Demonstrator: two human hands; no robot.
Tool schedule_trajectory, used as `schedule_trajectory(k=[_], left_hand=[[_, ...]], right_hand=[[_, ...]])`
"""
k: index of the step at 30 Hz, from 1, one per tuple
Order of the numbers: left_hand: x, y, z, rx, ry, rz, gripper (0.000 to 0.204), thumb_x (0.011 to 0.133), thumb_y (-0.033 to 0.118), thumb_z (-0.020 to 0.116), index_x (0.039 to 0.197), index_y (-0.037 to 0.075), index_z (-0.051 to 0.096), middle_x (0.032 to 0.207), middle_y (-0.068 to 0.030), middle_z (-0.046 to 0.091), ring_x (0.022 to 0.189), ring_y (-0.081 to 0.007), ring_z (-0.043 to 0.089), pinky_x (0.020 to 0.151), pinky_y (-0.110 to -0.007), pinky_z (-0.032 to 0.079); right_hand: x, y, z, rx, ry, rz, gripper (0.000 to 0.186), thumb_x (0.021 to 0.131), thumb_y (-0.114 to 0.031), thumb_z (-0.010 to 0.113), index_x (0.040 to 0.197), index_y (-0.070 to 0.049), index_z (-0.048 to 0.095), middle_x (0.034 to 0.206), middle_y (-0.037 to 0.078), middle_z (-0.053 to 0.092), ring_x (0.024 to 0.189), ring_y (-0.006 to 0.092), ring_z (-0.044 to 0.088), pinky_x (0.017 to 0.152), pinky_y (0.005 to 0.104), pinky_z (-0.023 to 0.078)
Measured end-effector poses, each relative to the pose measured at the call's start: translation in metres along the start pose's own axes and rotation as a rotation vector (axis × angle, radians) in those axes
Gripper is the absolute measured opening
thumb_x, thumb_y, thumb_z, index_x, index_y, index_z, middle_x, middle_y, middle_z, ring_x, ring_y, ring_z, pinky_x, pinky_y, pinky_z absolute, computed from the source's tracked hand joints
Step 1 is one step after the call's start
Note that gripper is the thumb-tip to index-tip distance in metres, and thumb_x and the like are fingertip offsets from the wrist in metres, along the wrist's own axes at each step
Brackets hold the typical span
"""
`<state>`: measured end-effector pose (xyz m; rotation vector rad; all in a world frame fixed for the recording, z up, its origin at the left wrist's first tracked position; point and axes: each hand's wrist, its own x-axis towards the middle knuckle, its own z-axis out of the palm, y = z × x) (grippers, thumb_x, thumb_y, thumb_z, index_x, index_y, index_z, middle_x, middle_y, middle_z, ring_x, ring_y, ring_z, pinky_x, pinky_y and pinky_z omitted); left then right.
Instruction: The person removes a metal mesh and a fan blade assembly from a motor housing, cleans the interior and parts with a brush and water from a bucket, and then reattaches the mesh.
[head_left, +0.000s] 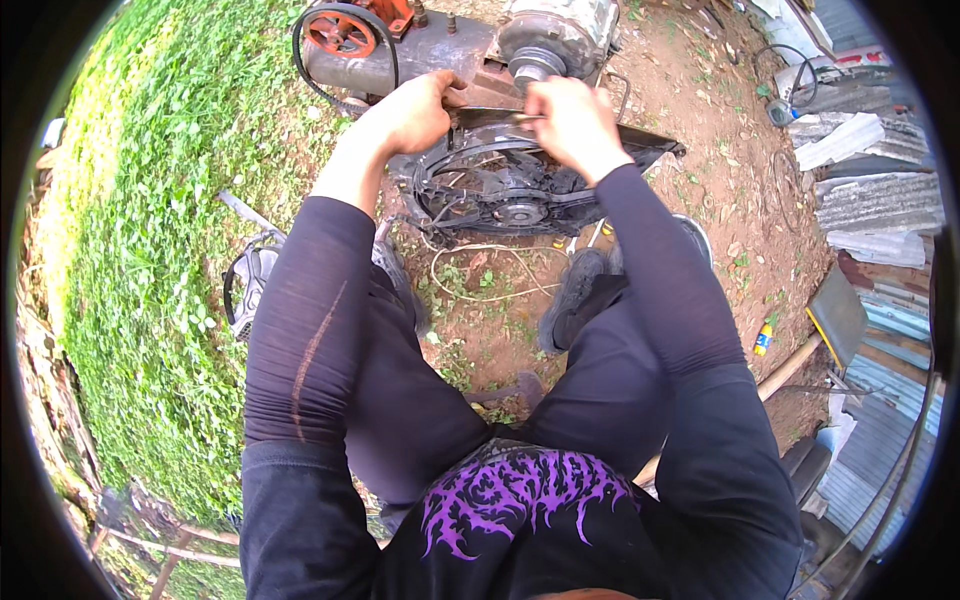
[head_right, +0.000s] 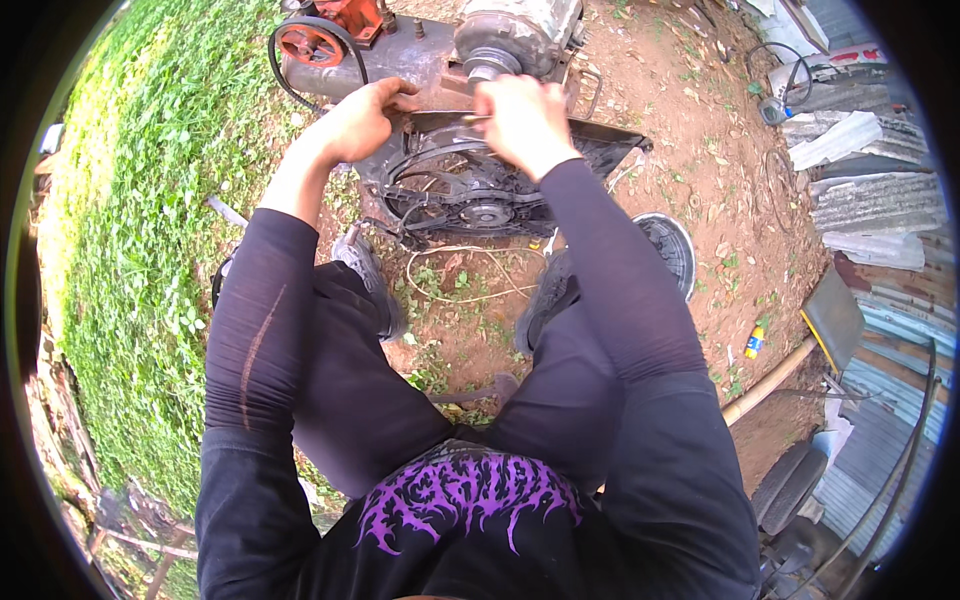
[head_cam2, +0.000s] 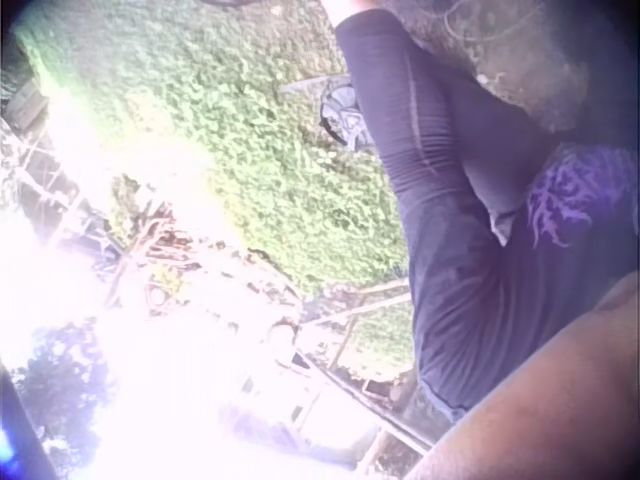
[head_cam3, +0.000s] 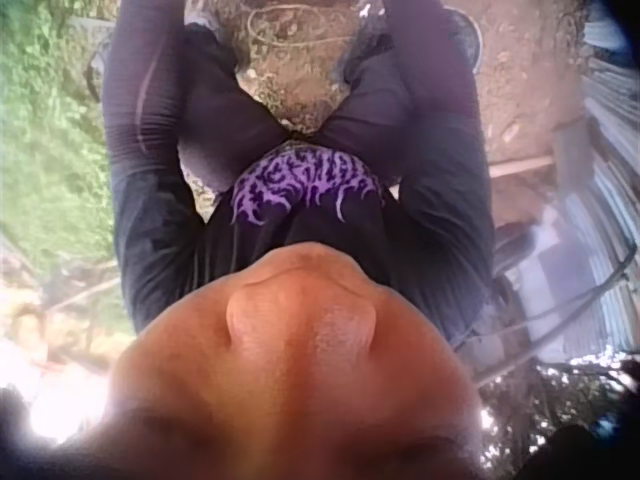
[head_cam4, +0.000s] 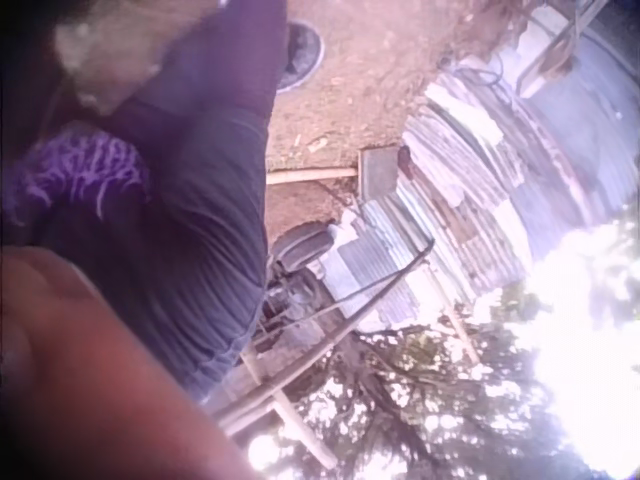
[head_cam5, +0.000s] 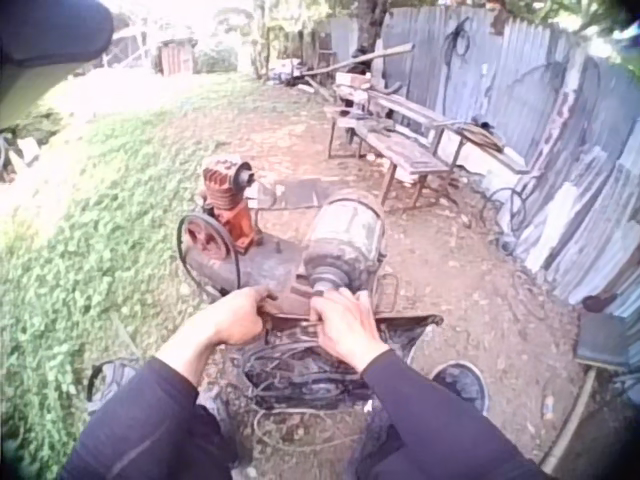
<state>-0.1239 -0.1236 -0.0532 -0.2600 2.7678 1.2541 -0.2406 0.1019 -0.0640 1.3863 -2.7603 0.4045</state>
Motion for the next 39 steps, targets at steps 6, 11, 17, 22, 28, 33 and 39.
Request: schedule_trajectory(k=[6,11,17,22,28,33,39], left_hand=[[-0.007,0.019,-0.006,-0.026,-0.102,-0.053,0.066,0.080,-0.013,0.035,0.143,-0.004,0.052,0.134,-0.0196,0.070,0.133,-0.0263,0.061,0.114,-0.036,0.044],[-0.004,0.000,0.001,-0.061,-0.041,-0.060,0.066,0.080,-0.011,0.038,0.145,-0.007,0.050,0.134,-0.0210,0.069,0.133,-0.0278,0.060,0.115,-0.035,0.042],[-0.014,0.008,-0.005,-0.071,-0.122,-0.059,0.063,0.080,-0.011,0.037,0.141,-0.009,0.051,0.130,-0.0209,0.071,0.128,-0.0269,0.064,0.112,-0.036,0.045],[-0.025,0.012,-0.011,0.255,-0.192,-0.070,0.046,0.083,0.001,0.070,0.129,0.002,0.067,0.123,-0.0180,0.074,0.118,-0.0300,0.069,0.103,-0.038,0.053],[-0.035,0.003,0.005,0.403,-0.011,-0.071,0.029,0.074,0.013,0.087,0.101,0.006,0.079,0.098,-0.0152,0.078,0.095,-0.0313,0.075,0.085,-0.043,0.058],[-0.026,-0.010,0.004,0.365,0.086,-0.017,0.026,0.074,0.013,0.086,0.097,0.004,0.078,0.093,-0.0184,0.076,0.090,-0.0328,0.075,0.080,-0.042,0.057],[-0.028,0.002,-0.001,0.354,0.002,-0.050,0.023,0.078,0.012,0.085,0.098,0.004,0.077,0.093,-0.0193,0.076,0.091,-0.0332,0.075,0.081,-0.044,0.057]], right_hand=[[-0.006,0.014,0.003,0.215,0.084,-0.091,0.028,0.080,-0.028,0.087,0.085,-0.010,0.066,0.091,0.006,0.069,0.089,0.0271,0.071,0.081,0.0415,0.053],[0.008,-0.042,0.032,-0.025,0.185,-0.186,0.013,0.087,-0.013,0.071,0.097,-0.016,0.063,0.082,0.003,0.070,0.088,0.0226,0.072,0.086,0.0439,0.049],[-0.015,0.018,-0.017,0.208,0.265,0.045,0.004,0.088,-0.010,0.069,0.090,-0.011,0.066,0.088,0.006,0.074,0.092,0.0266,0.073,0.079,0.0405,0.056],[-0.038,-0.008,-0.025,0.609,0.057,0.009,0.011,0.088,-0.001,0.068,0.097,-0.008,0.070,0.089,0.010,0.077,0.085,0.0276,0.075,0.079,0.0391,0.058],[-0.043,-0.017,-0.019,0.434,0.149,-0.107,0.011,0.086,0.000,0.071,0.094,-0.007,0.071,0.094,0.011,0.071,0.089,0.0282,0.071,0.083,0.0377,0.057],[-0.060,-0.015,-0.034,0.929,0.214,0.247,0.012,0.097,-0.012,0.074,0.103,-0.002,0.071,0.097,0.004,0.074,0.085,0.0143,0.070,0.080,0.0287,0.056],[-0.071,0.003,-0.041,1.539,0.049,0.808,0.027,0.097,-0.026,0.078,0.115,-0.009,0.070,0.094,0.000,0.072,0.076,0.0087,0.066,0.064,0.0293,0.056]])
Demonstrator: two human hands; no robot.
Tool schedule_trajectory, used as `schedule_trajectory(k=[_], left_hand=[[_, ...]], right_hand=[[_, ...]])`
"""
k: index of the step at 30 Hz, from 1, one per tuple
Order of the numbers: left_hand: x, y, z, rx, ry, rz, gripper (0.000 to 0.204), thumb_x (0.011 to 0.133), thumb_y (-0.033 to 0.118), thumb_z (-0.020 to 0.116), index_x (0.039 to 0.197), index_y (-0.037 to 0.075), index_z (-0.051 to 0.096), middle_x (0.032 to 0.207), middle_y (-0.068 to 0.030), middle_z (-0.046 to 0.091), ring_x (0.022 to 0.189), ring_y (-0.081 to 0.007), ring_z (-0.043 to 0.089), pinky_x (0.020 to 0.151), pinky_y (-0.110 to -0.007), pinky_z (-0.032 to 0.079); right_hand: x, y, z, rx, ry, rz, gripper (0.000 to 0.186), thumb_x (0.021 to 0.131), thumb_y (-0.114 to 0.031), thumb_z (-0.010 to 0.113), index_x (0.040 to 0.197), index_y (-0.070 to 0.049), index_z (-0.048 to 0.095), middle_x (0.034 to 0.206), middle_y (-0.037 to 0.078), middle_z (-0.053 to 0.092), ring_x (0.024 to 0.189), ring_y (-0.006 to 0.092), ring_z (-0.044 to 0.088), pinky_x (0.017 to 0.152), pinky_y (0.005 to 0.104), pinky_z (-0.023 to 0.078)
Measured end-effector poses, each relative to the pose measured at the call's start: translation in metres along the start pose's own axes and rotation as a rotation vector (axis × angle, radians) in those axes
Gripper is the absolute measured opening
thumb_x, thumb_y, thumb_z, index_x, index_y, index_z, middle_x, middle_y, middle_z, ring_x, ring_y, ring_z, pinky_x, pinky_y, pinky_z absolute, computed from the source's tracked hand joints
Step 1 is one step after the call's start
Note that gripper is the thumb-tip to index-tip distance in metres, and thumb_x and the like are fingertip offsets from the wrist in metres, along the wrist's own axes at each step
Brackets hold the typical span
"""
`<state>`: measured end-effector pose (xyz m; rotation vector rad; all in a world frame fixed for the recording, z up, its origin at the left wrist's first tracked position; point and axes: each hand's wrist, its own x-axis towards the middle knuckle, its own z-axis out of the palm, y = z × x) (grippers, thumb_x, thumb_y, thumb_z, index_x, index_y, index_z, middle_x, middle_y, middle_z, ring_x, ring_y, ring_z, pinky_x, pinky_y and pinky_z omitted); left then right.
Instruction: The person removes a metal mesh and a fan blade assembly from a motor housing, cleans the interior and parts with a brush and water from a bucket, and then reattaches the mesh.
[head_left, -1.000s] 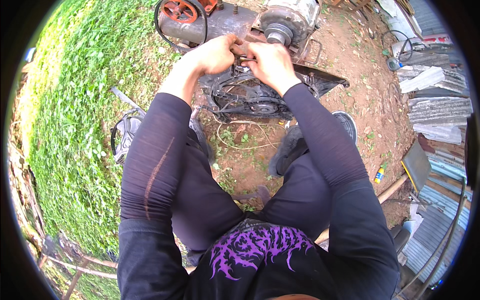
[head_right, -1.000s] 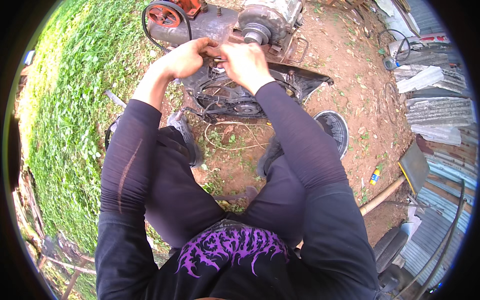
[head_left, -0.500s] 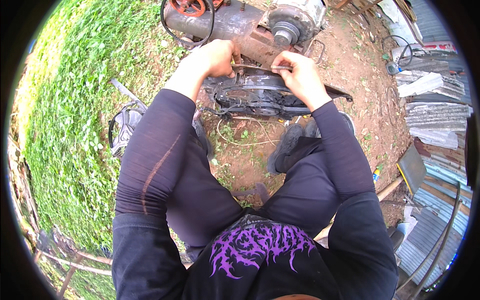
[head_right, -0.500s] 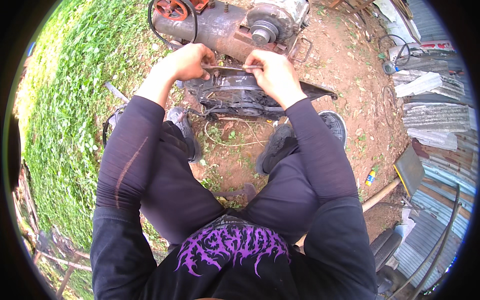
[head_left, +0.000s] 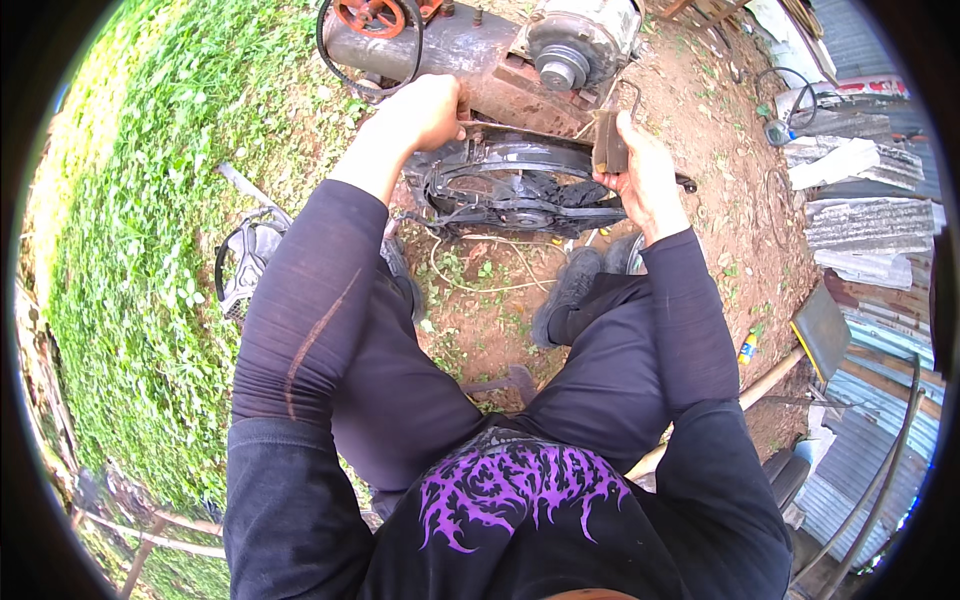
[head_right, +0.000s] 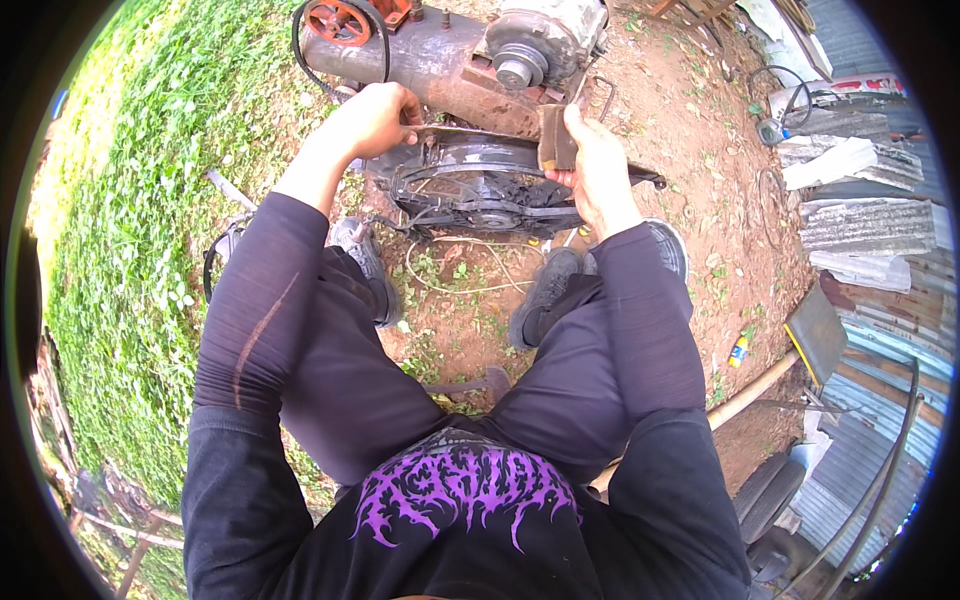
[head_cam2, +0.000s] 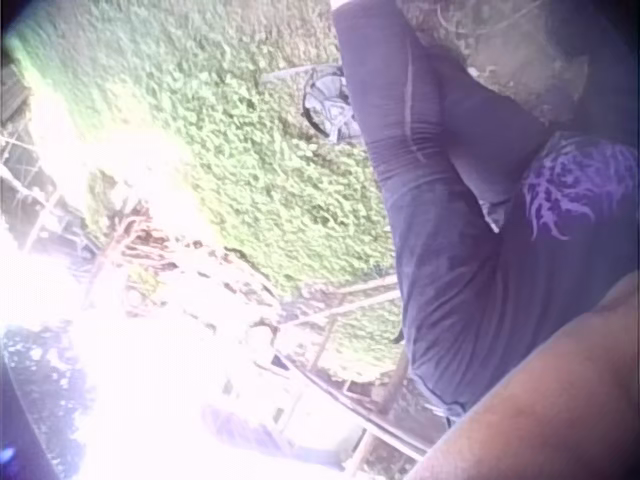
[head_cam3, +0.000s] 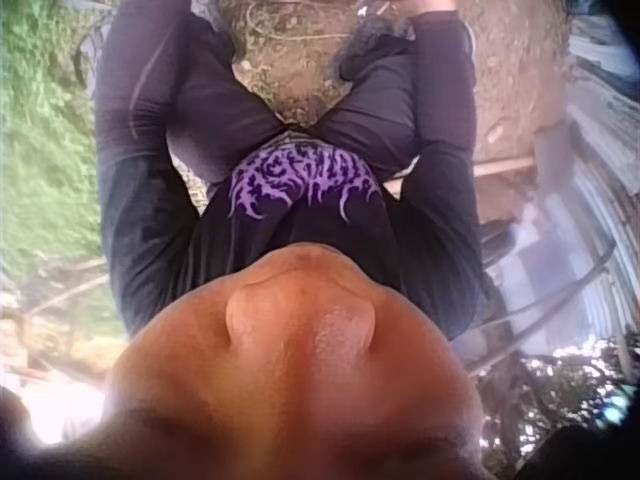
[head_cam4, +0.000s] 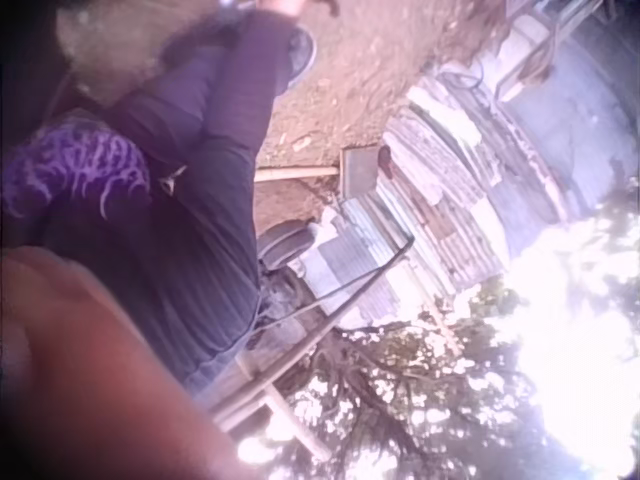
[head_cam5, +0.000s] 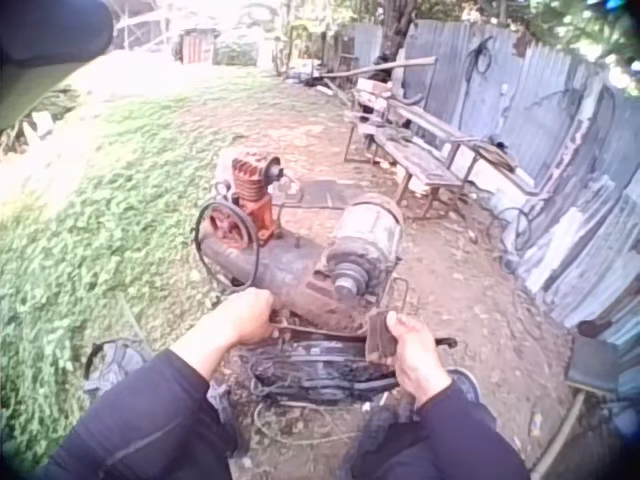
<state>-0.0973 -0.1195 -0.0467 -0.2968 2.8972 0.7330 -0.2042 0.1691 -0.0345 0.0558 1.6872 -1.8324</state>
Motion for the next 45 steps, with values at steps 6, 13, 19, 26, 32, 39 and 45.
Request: schedule_trajectory(k=[6,13,19,26,32,39,45], left_hand=[[0.003,-0.002,0.001,0.011,-0.005,0.014,0.022,0.079,0.013,0.086,0.098,0.005,0.077,0.095,-0.0192,0.076,0.094,-0.0341,0.074,0.083,-0.044,0.057],[0.004,0.002,-0.004,-0.002,-0.042,-0.024,0.023,0.078,0.011,0.086,0.098,0.004,0.078,0.094,-0.0190,0.076,0.093,-0.0332,0.075,0.083,-0.043,0.057],[0.006,0.009,-0.012,-0.010,-0.081,-0.069,0.026,0.076,0.014,0.088,0.099,0.006,0.079,0.097,-0.0188,0.077,0.096,-0.0337,0.075,0.085,-0.044,0.058],[0.006,0.005,-0.011,-0.020,-0.084,-0.041,0.028,0.077,0.009,0.087,0.103,0.005,0.078,0.093,-0.0152,0.078,0.089,-0.0277,0.076,0.079,-0.041,0.058],[-0.008,-0.013,-0.029,0.119,-0.046,-0.171,0.041,0.067,0.009,0.094,0.104,0.006,0.079,0.097,-0.0128,0.079,0.093,-0.0259,0.076,0.083,-0.039,0.059],[-0.022,-0.034,-0.043,0.030,-0.061,-0.215,0.026,0.065,0.012,0.095,0.086,0.007,0.081,0.082,-0.0103,0.078,0.077,-0.0223,0.074,0.073,-0.039,0.058],[-0.030,-0.046,-0.046,0.003,-0.123,-0.207,0.028,0.065,0.014,0.095,0.091,0.010,0.084,0.083,-0.0095,0.079,0.078,-0.0223,0.075,0.075,-0.038,0.058]], right_hand=[[0.007,0.004,0.003,-0.281,-0.061,-0.145,0.031,0.092,-0.026,0.084,0.109,-0.008,0.065,0.083,-0.003,0.062,0.069,0.0054,0.057,0.060,0.0246,0.050],[0.014,0.001,0.005,-0.332,-0.175,-0.170,0.031,0.098,-0.027,0.076,0.112,-0.002,0.064,0.086,0.001,0.066,0.071,0.0075,0.059,0.056,0.0252,0.051],[0.013,0.000,0.012,-0.104,0.000,-0.204,0.026,0.107,-0.022,0.059,0.117,0.002,0.061,0.103,0.008,0.069,0.085,0.0145,0.069,0.060,0.0278,0.055],[0.028,0.015,0.026,-0.877,0.208,-0.940,0.038,0.109,-0.016,0.050,0.138,0.005,0.060,0.126,0.027,0.069,0.115,0.0360,0.068,0.107,0.0406,0.050],[0.009,0.047,0.042,-1.565,-0.198,-0.841,0.049,0.105,-0.020,0.049,0.152,-0.004,0.049,0.155,0.015,0.053,0.144,0.0286,0.050,0.119,0.0719,0.027],[0.008,0.055,0.065,-1.528,-0.185,-0.910,0.050,0.106,-0.024,0.048,0.147,0.005,0.051,0.151,0.022,0.054,0.142,0.0331,0.051,0.121,0.0611,0.032],[0.021,0.061,0.134,-1.347,-0.415,-1.050,0.036,0.099,-0.015,0.054,0.130,-0.005,0.069,0.122,0.020,0.071,0.115,0.0331,0.069,0.100,0.0498,0.053]])
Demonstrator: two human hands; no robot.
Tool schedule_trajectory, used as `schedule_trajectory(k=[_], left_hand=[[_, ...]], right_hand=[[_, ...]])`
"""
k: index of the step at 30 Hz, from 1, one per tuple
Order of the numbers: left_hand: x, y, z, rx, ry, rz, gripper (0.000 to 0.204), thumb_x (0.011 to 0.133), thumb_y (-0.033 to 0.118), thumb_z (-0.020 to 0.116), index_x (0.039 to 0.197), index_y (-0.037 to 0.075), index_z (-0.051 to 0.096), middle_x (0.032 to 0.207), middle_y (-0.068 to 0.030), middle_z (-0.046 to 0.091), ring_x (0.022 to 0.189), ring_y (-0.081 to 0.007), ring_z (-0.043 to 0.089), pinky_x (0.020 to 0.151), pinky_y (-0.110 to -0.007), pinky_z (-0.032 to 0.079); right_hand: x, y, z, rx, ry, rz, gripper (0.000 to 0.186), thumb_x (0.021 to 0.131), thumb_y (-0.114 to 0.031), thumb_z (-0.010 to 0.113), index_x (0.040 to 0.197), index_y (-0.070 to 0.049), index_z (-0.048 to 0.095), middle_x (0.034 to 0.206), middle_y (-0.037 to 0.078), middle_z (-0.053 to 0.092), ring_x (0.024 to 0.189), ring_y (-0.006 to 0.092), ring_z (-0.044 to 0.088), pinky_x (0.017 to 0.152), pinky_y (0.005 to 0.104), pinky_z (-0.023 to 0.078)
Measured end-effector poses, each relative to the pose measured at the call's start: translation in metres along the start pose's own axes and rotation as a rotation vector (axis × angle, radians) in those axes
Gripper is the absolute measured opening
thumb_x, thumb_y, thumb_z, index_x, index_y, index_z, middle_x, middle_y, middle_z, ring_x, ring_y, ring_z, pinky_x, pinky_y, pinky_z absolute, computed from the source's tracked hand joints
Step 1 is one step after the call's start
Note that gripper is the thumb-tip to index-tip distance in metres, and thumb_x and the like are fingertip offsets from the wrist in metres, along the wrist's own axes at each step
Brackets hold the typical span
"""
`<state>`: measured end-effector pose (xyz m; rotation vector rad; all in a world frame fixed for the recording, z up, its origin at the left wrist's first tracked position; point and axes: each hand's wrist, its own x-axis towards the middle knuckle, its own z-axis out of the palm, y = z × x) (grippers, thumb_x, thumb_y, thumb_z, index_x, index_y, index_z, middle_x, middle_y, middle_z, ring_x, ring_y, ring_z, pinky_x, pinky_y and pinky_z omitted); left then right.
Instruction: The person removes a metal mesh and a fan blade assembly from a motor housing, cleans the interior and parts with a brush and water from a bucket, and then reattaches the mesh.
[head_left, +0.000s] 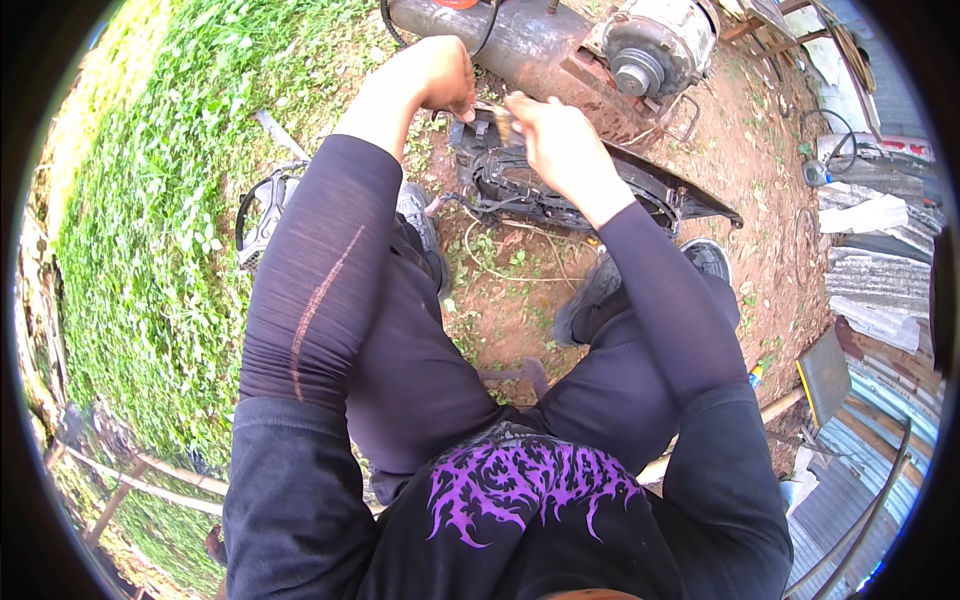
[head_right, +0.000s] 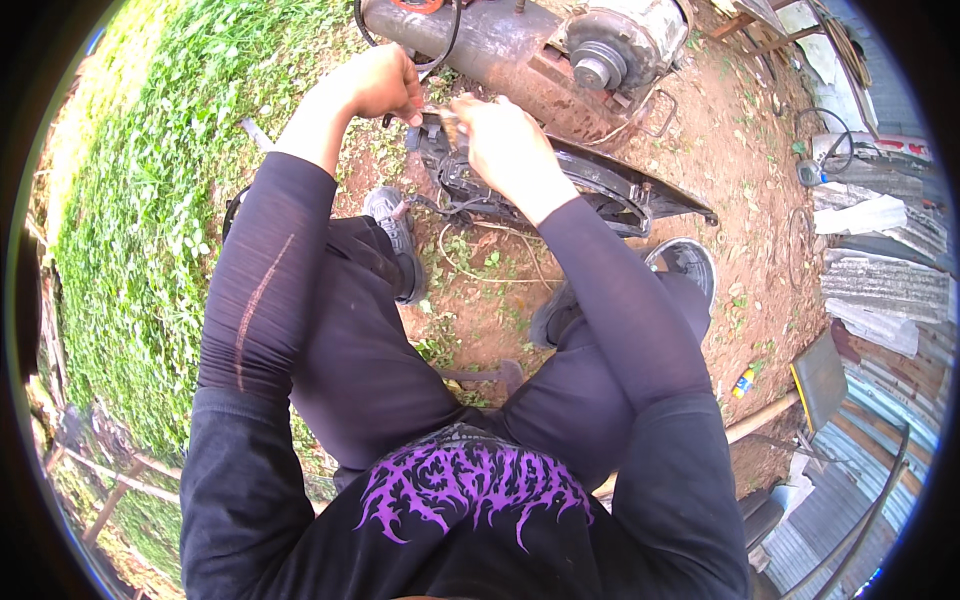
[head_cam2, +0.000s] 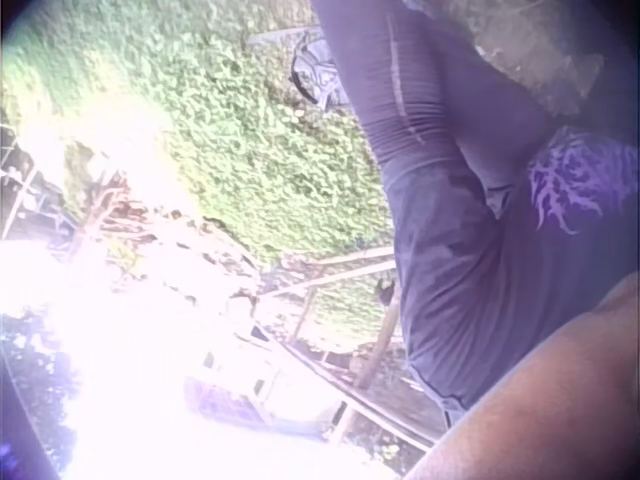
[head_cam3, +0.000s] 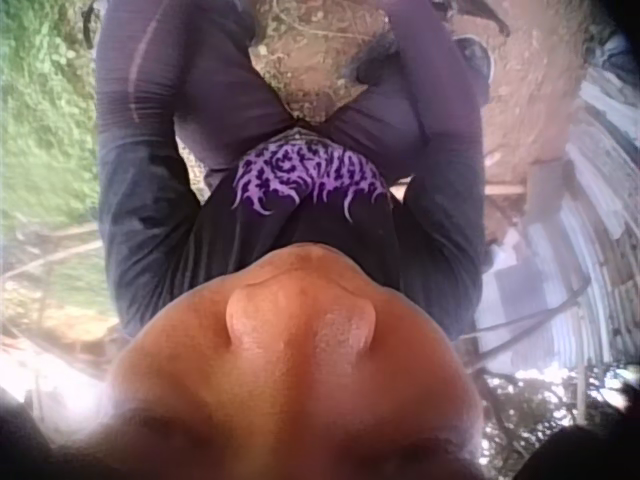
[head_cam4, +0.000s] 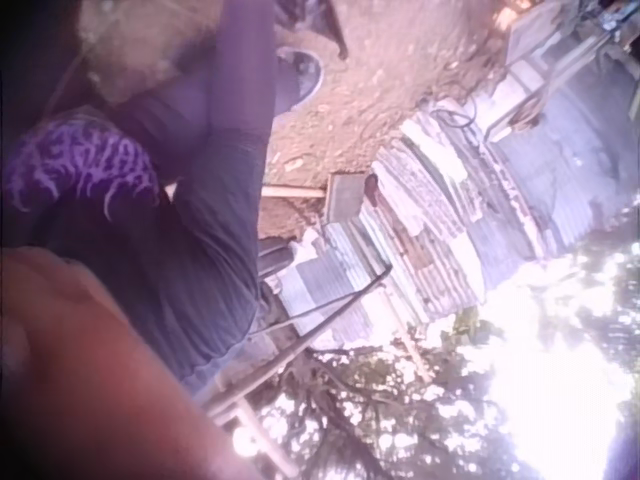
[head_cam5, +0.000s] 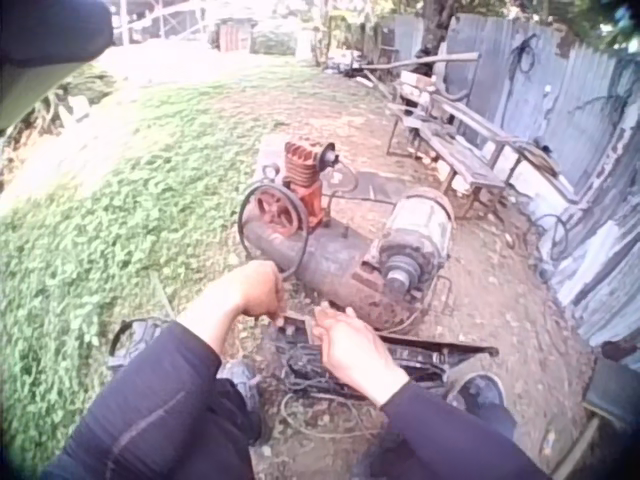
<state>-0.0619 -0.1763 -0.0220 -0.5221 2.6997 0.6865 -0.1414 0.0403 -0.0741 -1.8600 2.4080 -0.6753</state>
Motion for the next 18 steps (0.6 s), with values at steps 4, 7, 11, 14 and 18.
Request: schedule_trajectory(k=[4,7,11,14,18], left_hand=[[-0.005,-0.002,0.005,-0.014,0.090,-0.009,0.026,0.068,0.017,0.094,0.091,0.010,0.084,0.082,-0.0097,0.078,0.077,-0.0226,0.075,0.075,-0.039,0.058],[-0.005,-0.009,0.011,-0.059,0.138,0.016,0.024,0.072,0.020,0.093,0.091,0.010,0.084,0.084,-0.0104,0.078,0.081,-0.0234,0.075,0.078,-0.040,0.058],[-0.007,-0.012,0.012,-0.119,0.138,0.050,0.023,0.073,0.021,0.092,0.092,0.011,0.084,0.086,-0.0118,0.078,0.083,-0.0251,0.075,0.079,-0.040,0.058],[-0.003,-0.012,0.020,-0.097,0.272,0.116,0.022,0.073,0.020,0.092,0.091,0.010,0.084,0.085,-0.0136,0.078,0.079,-0.0265,0.075,0.077,-0.040,0.058],[0.003,-0.011,0.020,-0.057,0.297,0.063,0.021,0.071,0.016,0.091,0.088,0.008,0.083,0.083,-0.0155,0.077,0.078,-0.0279,0.075,0.075,-0.041,0.058]], right_hand=[[0.012,0.014,0.001,0.071,-0.007,0.120,0.026,0.097,-0.015,0.060,0.115,-0.011,0.079,0.097,0.018,0.077,0.091,0.0329,0.075,0.088,0.0458,0.058],[-0.005,0.043,-0.026,-0.045,-0.104,0.195,0.025,0.095,-0.020,0.068,0.114,-0.010,0.079,0.103,0.016,0.077,0.102,0.0320,0.073,0.111,0.0470,0.046],[-0.011,0.042,-0.025,-0.077,-0.041,0.172,0.021,0.095,-0.020,0.068,0.109,-0.010,0.080,0.101,0.014,0.077,0.096,0.0329,0.074,0.118,0.0510,0.043],[0.001,0.030,0.001,-0.174,0.110,0.131,0.020,0.093,-0.011,0.064,0.106,-0.009,0.079,0.095,0.014,0.078,0.090,0.0336,0.074,0.116,0.0502,0.046],[0.012,0.029,0.003,-0.098,0.105,0.130,0.019,0.093,-0.013,0.065,0.106,-0.009,0.078,0.093,0.014,0.077,0.090,0.0326,0.075,0.114,0.0480,0.048]])
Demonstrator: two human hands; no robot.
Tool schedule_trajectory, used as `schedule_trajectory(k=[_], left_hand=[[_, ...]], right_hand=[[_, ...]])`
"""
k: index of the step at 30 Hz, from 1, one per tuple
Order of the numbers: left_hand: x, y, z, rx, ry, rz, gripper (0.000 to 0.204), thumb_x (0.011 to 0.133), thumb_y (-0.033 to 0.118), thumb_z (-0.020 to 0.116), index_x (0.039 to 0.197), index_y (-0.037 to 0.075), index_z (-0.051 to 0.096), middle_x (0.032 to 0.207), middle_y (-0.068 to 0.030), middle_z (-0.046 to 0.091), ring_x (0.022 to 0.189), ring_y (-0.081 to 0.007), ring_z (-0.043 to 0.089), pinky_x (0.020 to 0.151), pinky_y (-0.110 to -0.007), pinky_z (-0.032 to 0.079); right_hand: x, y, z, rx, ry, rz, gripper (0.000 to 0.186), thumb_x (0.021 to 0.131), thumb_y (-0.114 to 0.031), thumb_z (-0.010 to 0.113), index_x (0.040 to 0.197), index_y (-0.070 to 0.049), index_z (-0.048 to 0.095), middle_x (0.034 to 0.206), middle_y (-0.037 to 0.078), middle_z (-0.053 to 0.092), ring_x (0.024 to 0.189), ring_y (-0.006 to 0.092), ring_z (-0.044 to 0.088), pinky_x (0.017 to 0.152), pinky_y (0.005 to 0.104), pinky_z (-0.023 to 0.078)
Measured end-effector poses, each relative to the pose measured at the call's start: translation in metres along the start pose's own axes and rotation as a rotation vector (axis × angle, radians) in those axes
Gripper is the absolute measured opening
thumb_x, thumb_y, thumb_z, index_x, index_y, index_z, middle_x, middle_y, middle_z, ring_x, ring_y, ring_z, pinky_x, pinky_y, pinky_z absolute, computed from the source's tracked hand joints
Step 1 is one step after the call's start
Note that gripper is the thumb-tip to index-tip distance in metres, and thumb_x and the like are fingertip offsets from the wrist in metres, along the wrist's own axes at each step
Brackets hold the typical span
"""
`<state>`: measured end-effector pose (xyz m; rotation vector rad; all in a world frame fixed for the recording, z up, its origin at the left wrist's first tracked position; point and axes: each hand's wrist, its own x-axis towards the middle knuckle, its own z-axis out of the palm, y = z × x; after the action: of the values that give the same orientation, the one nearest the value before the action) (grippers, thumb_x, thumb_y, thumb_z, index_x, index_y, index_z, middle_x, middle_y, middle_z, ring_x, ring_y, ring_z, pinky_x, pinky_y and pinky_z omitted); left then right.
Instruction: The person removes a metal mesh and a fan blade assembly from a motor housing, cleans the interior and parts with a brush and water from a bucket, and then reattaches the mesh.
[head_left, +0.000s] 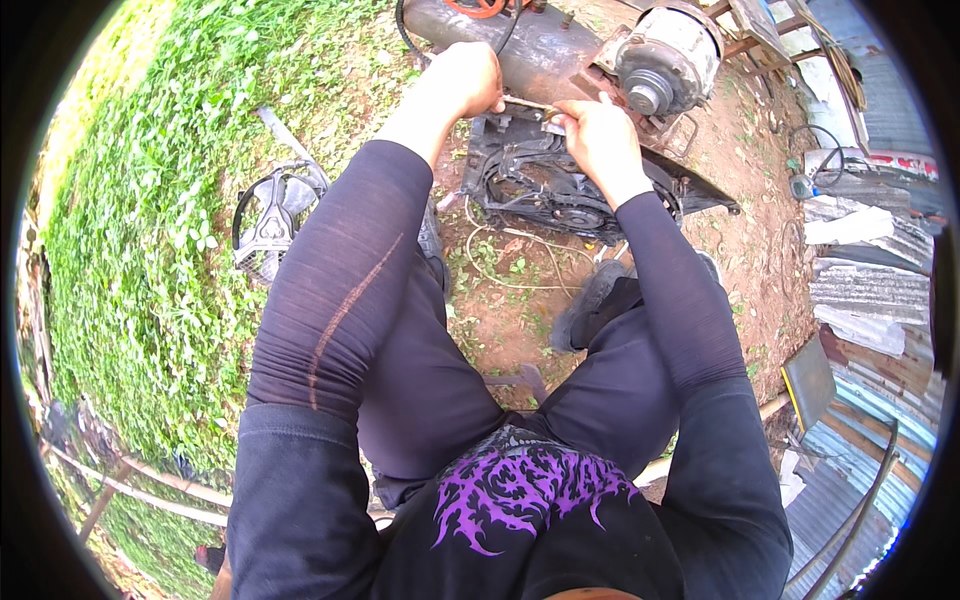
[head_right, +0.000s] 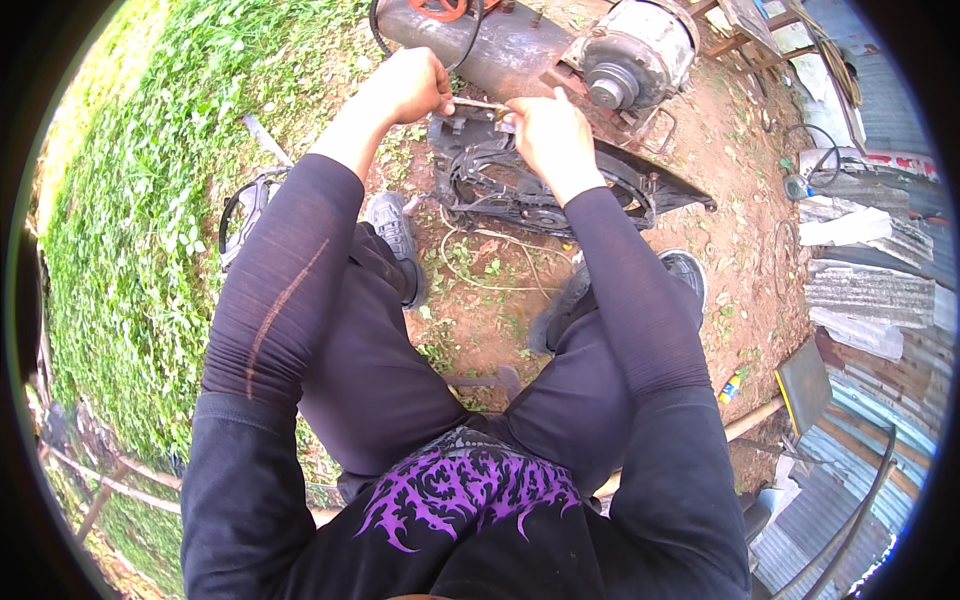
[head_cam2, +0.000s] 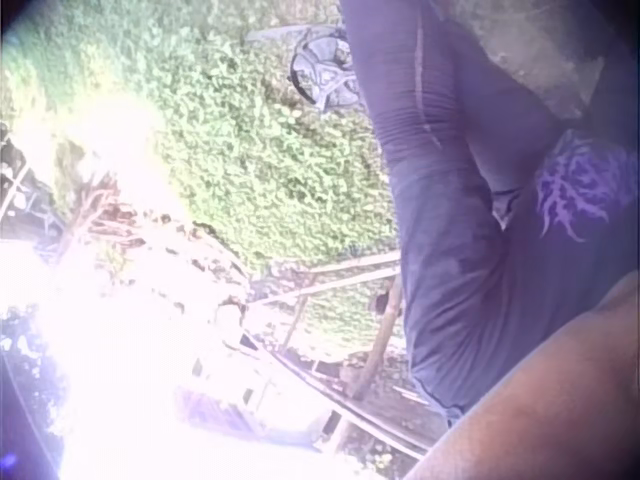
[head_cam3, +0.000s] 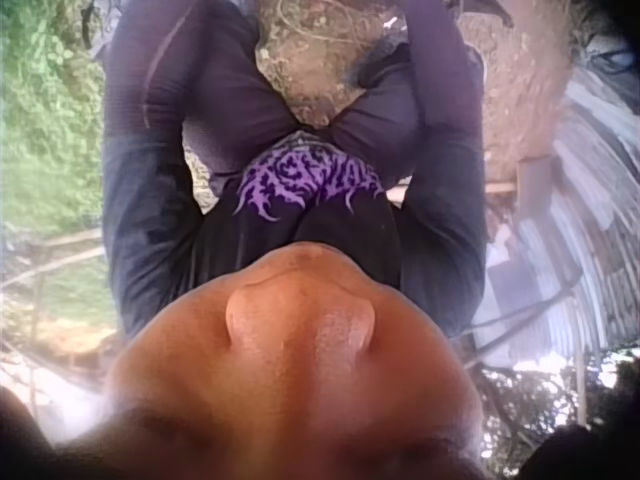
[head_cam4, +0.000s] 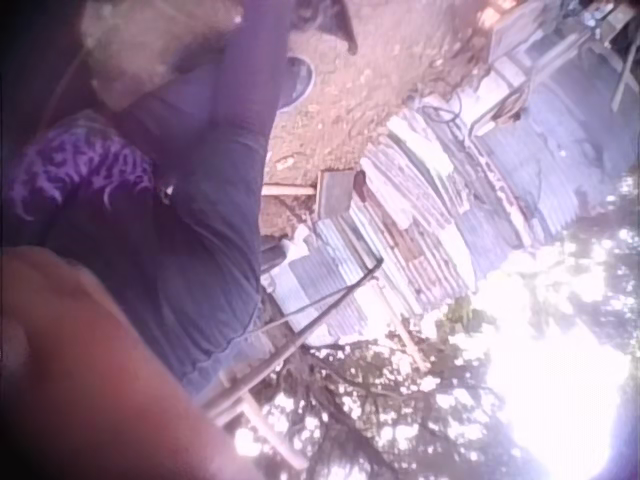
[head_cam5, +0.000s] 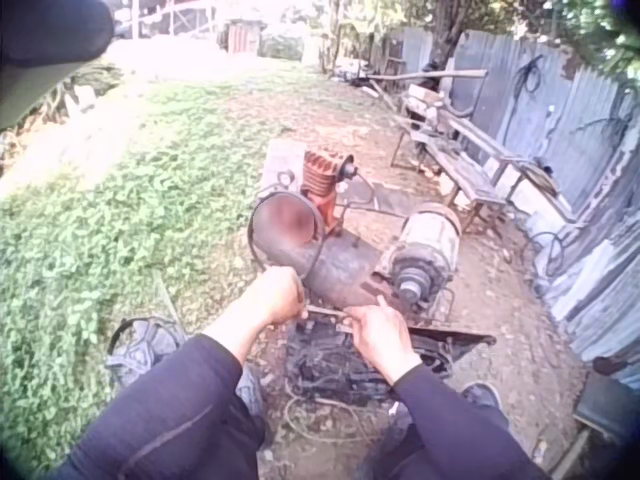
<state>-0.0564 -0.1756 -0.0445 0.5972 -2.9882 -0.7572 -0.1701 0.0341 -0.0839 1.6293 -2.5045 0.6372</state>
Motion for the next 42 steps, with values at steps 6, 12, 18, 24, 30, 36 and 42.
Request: schedule_trajectory(k=[6,12,18,24,30,36,42], left_hand=[[0.003,0.001,0.006,0.056,-0.007,0.047,0.018,0.069,0.013,0.091,0.083,0.007,0.081,0.079,-0.0168,0.074,0.076,-0.0293,0.074,0.073,-0.041,0.057],[-0.001,0.003,0.000,-0.044,-0.061,-0.047,0.022,0.072,0.016,0.092,0.089,0.005,0.083,0.084,-0.0132,0.078,0.076,-0.0229,0.075,0.075,-0.039,0.058],[0.001,0.007,-0.006,-0.063,-0.099,-0.042,0.022,0.071,0.017,0.092,0.089,0.008,0.084,0.085,-0.0137,0.078,0.080,-0.0260,0.075,0.077,-0.040,0.058],[-0.001,0.005,0.005,0.021,-0.020,-0.025,0.019,0.072,0.015,0.091,0.086,0.007,0.082,0.085,-0.0145,0.078,0.083,-0.0268,0.076,0.078,-0.040,0.058],[-0.001,0.008,0.015,0.011,0.102,0.005,0.028,0.072,0.024,0.092,0.088,0.005,0.080,0.090,-0.0176,0.077,0.090,-0.0316,0.075,0.082,-0.042,0.058],[-0.006,0.026,0.016,-0.004,0.077,0.021,0.046,0.068,0.040,0.095,0.086,0.003,0.074,0.086,-0.0184,0.074,0.088,-0.0340,0.074,0.080,-0.043,0.057],[0.000,0.027,0.034,-0.061,0.166,0.043,0.050,0.069,0.043,0.094,0.078,0.001,0.068,0.075,-0.0177,0.070,0.075,-0.0322,0.071,0.072,-0.043,0.055]], right_hand=[[-0.002,-0.003,0.009,0.016,0.023,-0.046,0.020,0.093,-0.020,0.069,0.108,-0.011,0.079,0.095,0.013,0.078,0.091,0.0314,0.075,0.112,0.0471,0.049],[0.001,0.018,-0.031,0.085,-0.195,0.139,0.023,0.090,-0.021,0.075,0.109,-0.010,0.082,0.101,0.016,0.078,0.092,0.0326,0.075,0.099,0.0417,0.055],[0.005,-0.006,-0.013,0.027,-0.108,0.035,0.020,0.091,-0.027,0.075,0.100,-0.010,0.081,0.089,0.015,0.077,0.086,0.0324,0.074,0.110,0.0467,0.049],[0.011,-0.011,-0.005,0.083,-0.020,0.035,0.023,0.087,-0.025,0.079,0.101,-0.006,0.082,0.087,0.015,0.077,0.083,0.0326,0.075,0.097,0.0430,0.054],[-0.002,0.029,-0.036,0.109,-0.140,0.208,0.024,0.090,-0.023,0.078,0.108,-0.007,0.081,0.097,0.017,0.078,0.089,0.0276,0.076,0.085,0.0376,0.057],[-0.015,0.043,-0.053,0.265,-0.183,0.371,0.021,0.088,-0.021,0.077,0.104,-0.009,0.083,0.094,0.018,0.077,0.089,0.0319,0.075,0.087,0.0400,0.057],[-0.016,0.040,-0.050,0.199,-0.144,0.335,0.019,0.087,-0.023,0.079,0.100,-0.010,0.083,0.092,0.018,0.077,0.089,0.0326,0.075,0.086,0.0414,0.057]])
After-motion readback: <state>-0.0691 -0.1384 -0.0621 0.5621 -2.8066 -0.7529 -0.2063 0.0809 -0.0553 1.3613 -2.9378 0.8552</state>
